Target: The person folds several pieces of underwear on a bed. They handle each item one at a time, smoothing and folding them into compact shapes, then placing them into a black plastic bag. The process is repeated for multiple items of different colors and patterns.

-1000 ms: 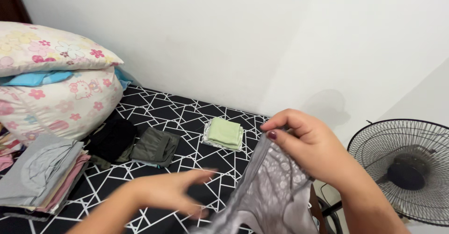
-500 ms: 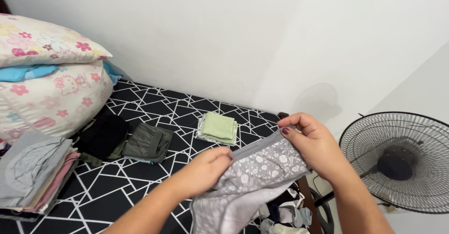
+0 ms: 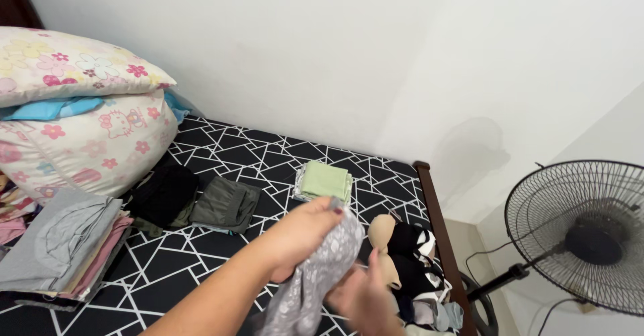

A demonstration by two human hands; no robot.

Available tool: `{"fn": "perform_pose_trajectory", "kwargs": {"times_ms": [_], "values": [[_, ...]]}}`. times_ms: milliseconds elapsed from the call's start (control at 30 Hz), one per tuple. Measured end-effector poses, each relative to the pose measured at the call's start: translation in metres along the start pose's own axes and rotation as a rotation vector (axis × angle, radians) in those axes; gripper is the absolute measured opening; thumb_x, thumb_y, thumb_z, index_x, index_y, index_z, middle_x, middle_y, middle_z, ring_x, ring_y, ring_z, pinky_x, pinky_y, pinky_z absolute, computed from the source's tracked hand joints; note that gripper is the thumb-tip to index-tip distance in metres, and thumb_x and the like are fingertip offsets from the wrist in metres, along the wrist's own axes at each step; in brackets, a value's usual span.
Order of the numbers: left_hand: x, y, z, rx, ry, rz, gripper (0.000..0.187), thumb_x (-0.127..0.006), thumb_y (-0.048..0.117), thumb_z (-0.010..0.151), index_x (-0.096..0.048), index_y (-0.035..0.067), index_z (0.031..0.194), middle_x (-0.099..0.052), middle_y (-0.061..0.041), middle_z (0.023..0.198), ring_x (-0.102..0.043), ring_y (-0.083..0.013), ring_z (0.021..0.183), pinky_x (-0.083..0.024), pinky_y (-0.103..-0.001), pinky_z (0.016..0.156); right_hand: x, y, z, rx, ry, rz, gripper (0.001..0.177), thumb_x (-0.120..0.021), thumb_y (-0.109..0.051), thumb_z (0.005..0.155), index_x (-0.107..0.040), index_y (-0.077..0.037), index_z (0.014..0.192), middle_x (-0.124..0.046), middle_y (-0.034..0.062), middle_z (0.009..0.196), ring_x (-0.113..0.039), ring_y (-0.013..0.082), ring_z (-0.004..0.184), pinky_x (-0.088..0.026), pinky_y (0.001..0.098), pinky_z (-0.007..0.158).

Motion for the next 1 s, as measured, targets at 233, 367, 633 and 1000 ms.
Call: {"fn": "perform_pose_trajectory", "kwargs": {"times_ms": [233, 367, 633, 1000], "values": [[0.008, 0.030, -0.020, 0.114, 0.147, -0.401, 0.032, -0.045, 0.016, 0.098, -0.061, 0.004, 0.124, -0.073, -0.014, 0.108, -0.074, -0.0226, 0.092, -0.060, -0.040, 0.083, -0.005, 0.036, -0.006, 0.039, -0.050, 0.149, 0.075, -0.027, -0.055, 0.097, -0.045, 0.001, 0.143, -0.060, 0.0208, 0.139, -0.055, 0.0368, 0.130, -0.038, 0.0543, 0.113], [0.046, 0.026, -0.029, 0.080, 0.284, -0.402, 0.032, -0.044, 0.019, 0.099, -0.060, 0.004, 0.123, -0.072, -0.014, 0.109, -0.071, -0.0230, 0.093, -0.059, -0.042, 0.085, -0.013, 0.013, -0.010, 0.101, -0.090, 0.003, 0.049, -0.035, -0.033, 0.102, -0.052, -0.004, 0.138, -0.065, 0.0164, 0.132, -0.062, 0.0314, 0.123, -0.043, 0.0528, 0.109], [0.099, 0.001, -0.047, 0.117, 0.400, -0.036, 0.039, -0.064, 0.013, 0.093, -0.055, 0.006, 0.130, -0.071, -0.009, 0.112, -0.066, -0.0195, 0.102, -0.052, -0.036, 0.088, 0.001, -0.031, -0.006, 0.232, -0.007, -0.180, 0.038, -0.043, -0.027, 0.106, -0.057, 0.004, 0.122, -0.073, 0.0150, 0.113, -0.070, 0.0236, 0.103, -0.054, 0.0417, 0.095], [0.103, 0.019, -0.056, -0.102, 0.292, 0.127, 0.036, -0.054, 0.005, 0.090, -0.070, 0.010, 0.122, -0.076, -0.002, 0.107, -0.068, -0.0146, 0.095, -0.053, -0.030, 0.083, -0.029, -0.066, -0.019, 0.378, 0.039, -0.295, 0.033, -0.044, -0.006, 0.095, -0.058, -0.007, 0.124, -0.075, 0.0129, 0.107, -0.072, 0.0252, 0.096, -0.058, 0.0460, 0.087]]}}
Point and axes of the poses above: each hand's wrist, its own z-axis towards the middle knuckle, its own x-axis out of the back of the hand, y = z × x, the point moved 2 cm from there along z, towards the middle knuckle
